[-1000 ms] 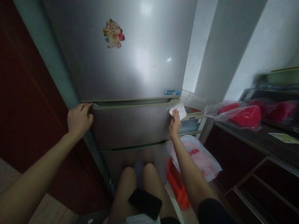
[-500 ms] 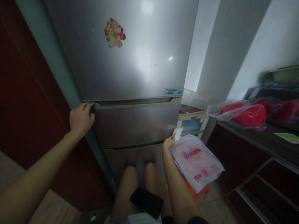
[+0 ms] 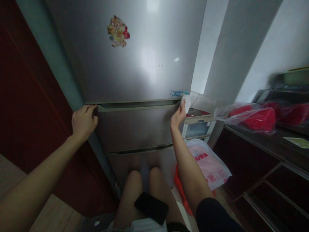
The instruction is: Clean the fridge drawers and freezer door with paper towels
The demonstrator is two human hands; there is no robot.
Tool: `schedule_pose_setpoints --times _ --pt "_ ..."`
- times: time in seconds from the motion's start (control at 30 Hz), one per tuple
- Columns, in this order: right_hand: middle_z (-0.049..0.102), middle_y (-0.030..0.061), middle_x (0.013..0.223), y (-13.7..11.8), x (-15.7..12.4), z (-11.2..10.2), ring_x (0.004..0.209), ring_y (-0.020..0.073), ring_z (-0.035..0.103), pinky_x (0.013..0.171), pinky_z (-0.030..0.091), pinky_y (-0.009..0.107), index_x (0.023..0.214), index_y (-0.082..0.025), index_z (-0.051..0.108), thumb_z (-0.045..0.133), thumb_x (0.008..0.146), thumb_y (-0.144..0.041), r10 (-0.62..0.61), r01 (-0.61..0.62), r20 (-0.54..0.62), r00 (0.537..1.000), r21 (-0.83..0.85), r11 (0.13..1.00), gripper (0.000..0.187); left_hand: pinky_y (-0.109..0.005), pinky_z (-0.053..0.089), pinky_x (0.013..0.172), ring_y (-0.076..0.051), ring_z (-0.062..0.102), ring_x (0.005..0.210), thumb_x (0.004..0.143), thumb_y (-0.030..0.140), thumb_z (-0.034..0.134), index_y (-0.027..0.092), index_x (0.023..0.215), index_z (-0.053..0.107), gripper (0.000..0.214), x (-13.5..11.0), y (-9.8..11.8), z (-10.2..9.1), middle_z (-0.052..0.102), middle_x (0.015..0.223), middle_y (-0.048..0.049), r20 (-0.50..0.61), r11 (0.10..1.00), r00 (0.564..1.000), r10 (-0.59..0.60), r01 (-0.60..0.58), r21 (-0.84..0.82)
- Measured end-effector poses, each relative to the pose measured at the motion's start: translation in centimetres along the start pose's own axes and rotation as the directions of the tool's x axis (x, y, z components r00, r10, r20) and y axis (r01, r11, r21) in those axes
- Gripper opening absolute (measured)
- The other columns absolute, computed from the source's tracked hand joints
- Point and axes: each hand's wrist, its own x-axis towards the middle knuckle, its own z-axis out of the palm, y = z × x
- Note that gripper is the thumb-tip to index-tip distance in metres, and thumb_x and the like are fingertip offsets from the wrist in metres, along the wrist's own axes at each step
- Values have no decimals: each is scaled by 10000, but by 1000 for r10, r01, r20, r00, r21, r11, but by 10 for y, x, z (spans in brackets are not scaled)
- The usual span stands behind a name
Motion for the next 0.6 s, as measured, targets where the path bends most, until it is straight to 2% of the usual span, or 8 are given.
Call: schedule_pose_setpoints --times 0.1,0.2,0.3,0.4,0.47,0.6 --pt "375 68 1459 4 5 -8 1399 108 231 1177 153 379 1381 -112 413 228 853 -85 -140 147 146 979 -41 988 560 -411 410 904 -303 555 1087 843 210 418 129 1270 516 445 0 0 0 580 1247 -140 -8 1000 1000 14 -14 20" --pt "361 42 1469 26 -14 -28 1404 96 207 1181 104 410 1372 -147 431 243 751 2 -97 129 248 964 -114 985 665 -420 410 903 -304 552 1092 843 202 413 136 1275 511 449 0 -1 1 579 1253 -140 -10 1000 1000 17 -17 14" --pt "397 58 1445 56 -51 -49 1388 115 260 1167 159 430 1351 -127 456 242 762 -18 19 5 184 983 -132 991 636 -425 404 909 -304 545 1102 851 210 404 142 1282 506 448 0 -1 2 575 1256 -143 -12 1000 1000 14 -14 11" --pt "458 139 1389 80 -96 -62 1351 172 348 1135 241 449 1301 -42 496 248 839 -119 164 -155 60 985 -129 979 530 -408 405 904 -295 551 1094 852 219 405 152 1282 503 446 1 -2 3 581 1247 -134 -13 999 1000 8 -8 31" --pt "481 203 1349 92 -125 -66 1314 213 406 1114 275 462 1270 16 507 250 869 -197 276 -278 -36 960 -121 953 522 -395 406 903 -287 556 1091 851 220 406 159 1282 499 445 1 -2 4 584 1247 -122 -13 999 1000 9 -8 50" --pt "539 238 1274 107 -157 -69 1241 263 486 1076 319 486 1223 16 550 295 853 -266 438 -454 -153 886 -94 886 530 -394 409 907 -289 558 1094 849 220 404 158 1275 501 441 1 -1 3 586 1250 -116 -12 998 1000 18 -17 67"
